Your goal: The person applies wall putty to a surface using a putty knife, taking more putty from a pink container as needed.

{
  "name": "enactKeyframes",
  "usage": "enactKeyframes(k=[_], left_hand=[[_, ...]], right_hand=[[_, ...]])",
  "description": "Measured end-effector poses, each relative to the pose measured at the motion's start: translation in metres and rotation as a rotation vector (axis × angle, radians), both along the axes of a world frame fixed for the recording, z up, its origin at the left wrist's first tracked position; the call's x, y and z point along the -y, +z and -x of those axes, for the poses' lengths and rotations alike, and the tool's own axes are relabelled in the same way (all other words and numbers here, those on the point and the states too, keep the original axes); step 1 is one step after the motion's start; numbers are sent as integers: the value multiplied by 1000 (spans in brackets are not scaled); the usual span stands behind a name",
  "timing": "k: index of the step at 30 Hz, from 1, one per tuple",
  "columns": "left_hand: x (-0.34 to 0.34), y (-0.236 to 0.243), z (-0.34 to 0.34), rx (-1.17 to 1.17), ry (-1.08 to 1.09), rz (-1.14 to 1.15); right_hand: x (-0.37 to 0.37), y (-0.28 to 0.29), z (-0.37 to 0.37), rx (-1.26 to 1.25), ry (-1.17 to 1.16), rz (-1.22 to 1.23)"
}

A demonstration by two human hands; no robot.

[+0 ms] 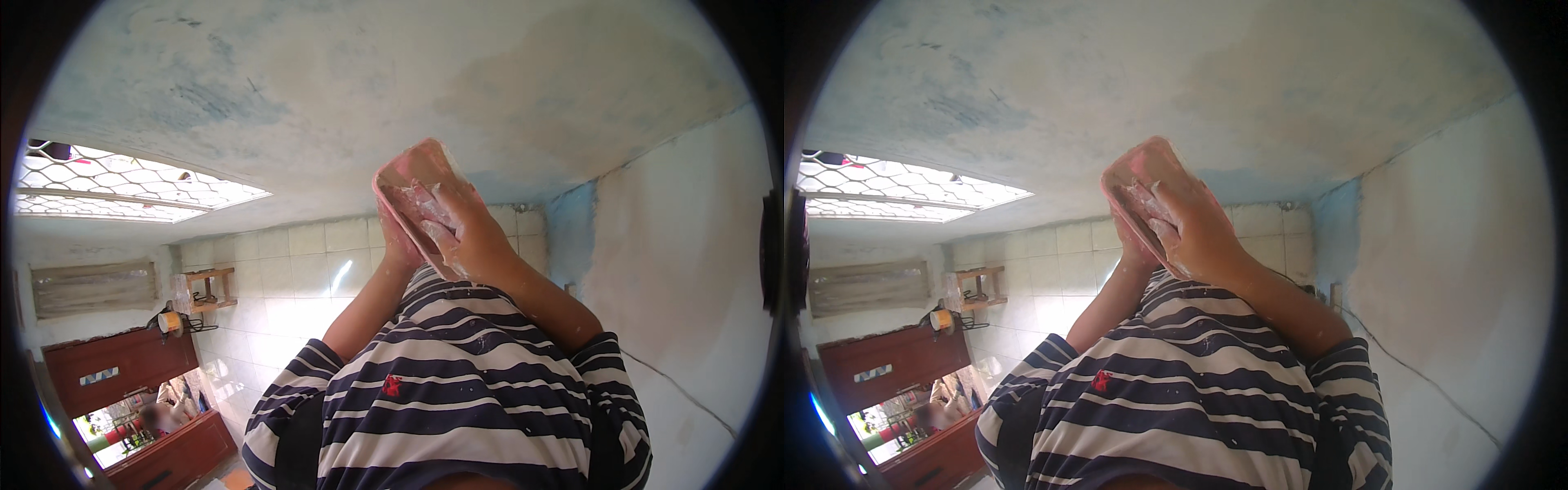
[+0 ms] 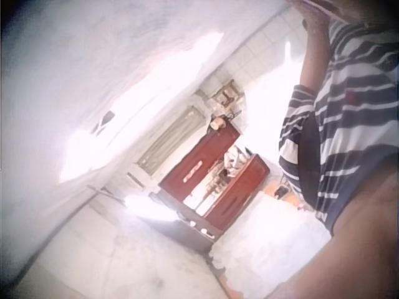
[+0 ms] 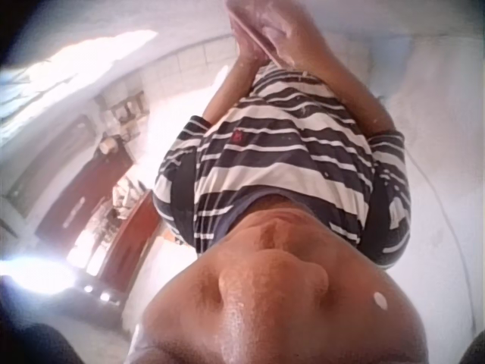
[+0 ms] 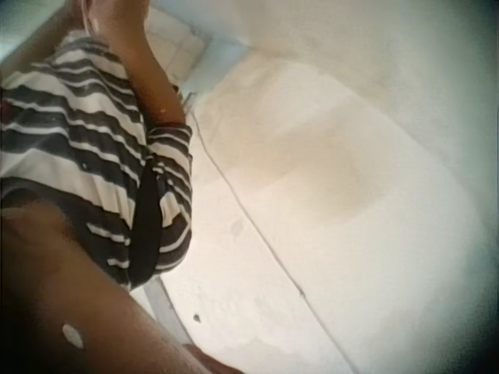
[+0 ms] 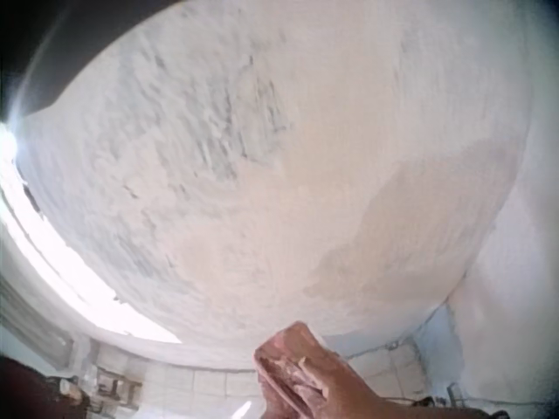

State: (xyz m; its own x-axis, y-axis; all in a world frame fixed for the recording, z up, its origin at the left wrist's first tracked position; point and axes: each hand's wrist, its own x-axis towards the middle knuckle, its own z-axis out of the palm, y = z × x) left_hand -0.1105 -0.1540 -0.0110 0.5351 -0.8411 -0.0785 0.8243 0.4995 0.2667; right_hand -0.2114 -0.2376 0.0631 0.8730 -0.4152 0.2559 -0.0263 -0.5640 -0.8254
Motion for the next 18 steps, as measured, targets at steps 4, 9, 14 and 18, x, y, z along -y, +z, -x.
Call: enactKeyframes(k=[4, 9, 14, 18], left_hand=[[-11, -15, -5, -17, -38, 78], [-22, -23, -25, 100, -10, -66], [-34, -13, -57, 171, -14, -344], [-53, -20, -96, 142, -53, -250]], right_hand=[[3, -11, -3, 15, 14, -223], [8, -10, -14, 20, 49, -610], [12, 19, -30, -114, 32, -933], [4, 6, -54, 159, -93, -1122]])
